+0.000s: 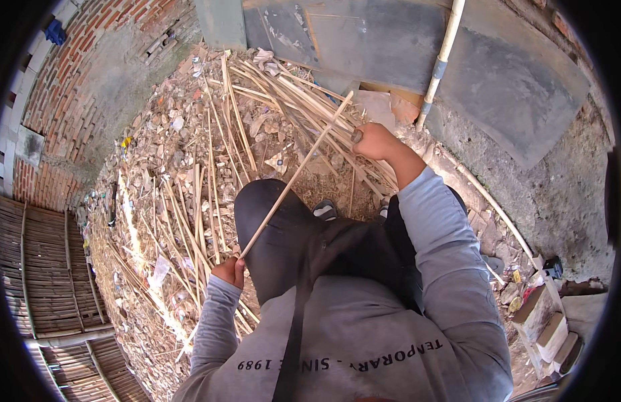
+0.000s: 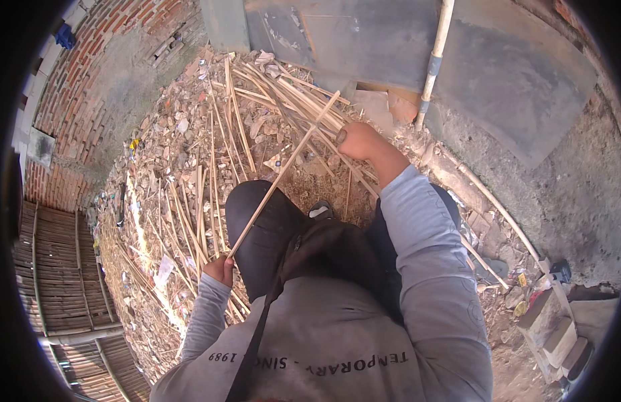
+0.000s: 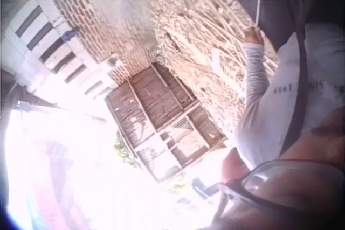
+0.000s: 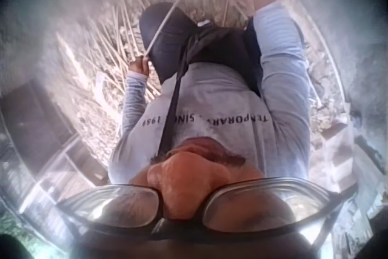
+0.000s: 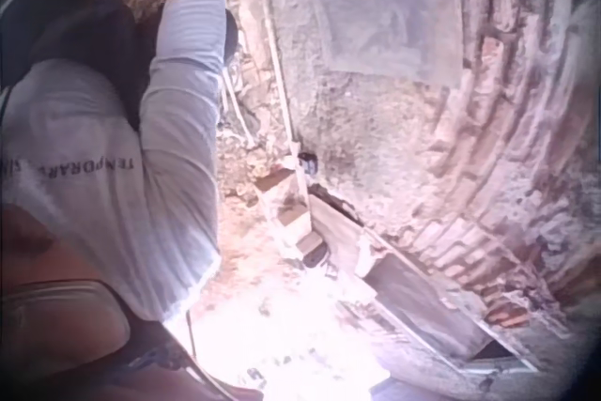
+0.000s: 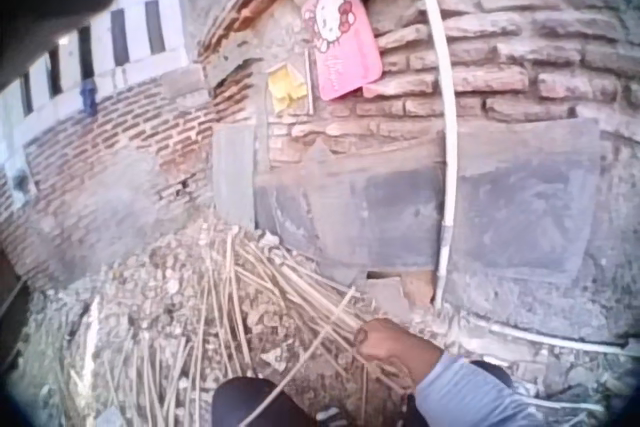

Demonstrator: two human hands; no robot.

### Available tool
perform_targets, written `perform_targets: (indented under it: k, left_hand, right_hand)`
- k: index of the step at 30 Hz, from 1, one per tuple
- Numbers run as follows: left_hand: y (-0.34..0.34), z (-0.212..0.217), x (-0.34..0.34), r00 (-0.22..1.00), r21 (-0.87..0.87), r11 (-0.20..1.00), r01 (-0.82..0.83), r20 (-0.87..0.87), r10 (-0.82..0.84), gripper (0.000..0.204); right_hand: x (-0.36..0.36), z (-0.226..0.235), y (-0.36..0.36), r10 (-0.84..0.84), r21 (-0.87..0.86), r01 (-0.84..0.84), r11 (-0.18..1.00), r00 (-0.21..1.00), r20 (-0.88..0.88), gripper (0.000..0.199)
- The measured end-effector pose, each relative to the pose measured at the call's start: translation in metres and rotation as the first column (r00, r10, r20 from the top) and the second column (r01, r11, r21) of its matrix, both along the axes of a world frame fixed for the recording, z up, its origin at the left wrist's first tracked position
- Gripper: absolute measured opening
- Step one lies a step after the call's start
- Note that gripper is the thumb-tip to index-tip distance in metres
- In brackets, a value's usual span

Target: The person scrapes a strip of bamboo using a knife while holding it by hand, repeatedly moving the blade along the length of the material.

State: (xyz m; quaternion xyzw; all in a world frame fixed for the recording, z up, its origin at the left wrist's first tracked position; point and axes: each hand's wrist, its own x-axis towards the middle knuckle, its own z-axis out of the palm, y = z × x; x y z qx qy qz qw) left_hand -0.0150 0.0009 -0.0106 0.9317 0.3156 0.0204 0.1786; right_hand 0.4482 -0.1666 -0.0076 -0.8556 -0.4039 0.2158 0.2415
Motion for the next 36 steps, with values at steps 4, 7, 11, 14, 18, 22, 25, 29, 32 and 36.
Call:
perform_targets:
  k: [4, 7, 11, 14, 18, 22, 25, 29, 32, 36]
  left_hand:
    - [0.009, 0.005, 0.004, 1.0, -0.072, 0.997, 0.01, 0.002, -0.01, 0.045]
    - [0.005, 0.001, -0.007, 1.0, -0.074, 0.997, -0.012, 0.019, 0.013, 0.044]
    - [0.0, -0.003, -0.002, 1.0, 0.037, 0.999, -0.023, 0.009, 0.022, 0.044]
    - [0.012, 0.003, 0.006, 0.999, -0.028, 0.999, 0.035, -0.009, -0.035, 0.043]
    - [0.011, -0.005, -0.008, 0.999, -0.037, 0.999, 0.022, 0.049, -0.02, 0.044]
    - [-0.003, 0.001, -0.005, 1.0, 0.054, 0.999, 0.007, 0.016, -0.007, 0.042]
    - [0.008, 0.003, 0.005, 1.0, -0.026, 1.0, -0.006, -0.002, 0.006, 0.041]
    - [0.009, -0.001, -0.003, 0.999, -0.082, 0.997, -0.015, 0.044, 0.019, 0.043]
    - [0.001, -0.005, -0.008, 0.997, -0.06, 0.998, -0.034, 0.06, 0.038, 0.041]
    - [0.003, -0.011, 0.001, 0.999, 0.044, 0.999, -0.007, 0.046, 0.005, 0.04]
  right_hand:
    - [0.007, -0.017, 0.001, -0.078, 0.098, 0.069, 0.993, 0.992, 0.095, 0.035]
    - [-0.029, 0.007, 0.02, 0.086, 0.003, -0.087, 0.996, 0.991, 0.102, 0.033]
    - [-0.017, 0.004, 0.008, 0.027, 0.009, -0.028, 1.0, 0.994, 0.107, 0.031]
    - [0.02, -0.015, -0.001, -0.06, 0.038, 0.056, 0.998, 0.993, 0.103, 0.032]
    - [-0.016, -0.007, 0.014, 0.011, 0.044, -0.017, 0.999, 0.991, 0.13, 0.033]
    - [-0.038, 0.015, 0.01, 0.093, -0.025, -0.091, 0.996, 0.984, 0.153, 0.035]
    - [0.01, -0.006, -0.001, -0.027, -0.056, 0.031, 0.998, 0.996, 0.083, 0.035]
    - [-0.003, -0.016, 0.011, -0.075, 0.089, 0.063, 0.994, 0.989, 0.13, 0.032]
    - [-0.052, 0.036, 0.014, 0.051, -0.048, -0.043, 0.998, 0.985, 0.166, 0.028]
    - [-0.004, 0.0, 0.001, -0.116, 0.047, 0.112, 0.993, 0.989, 0.093, 0.026]
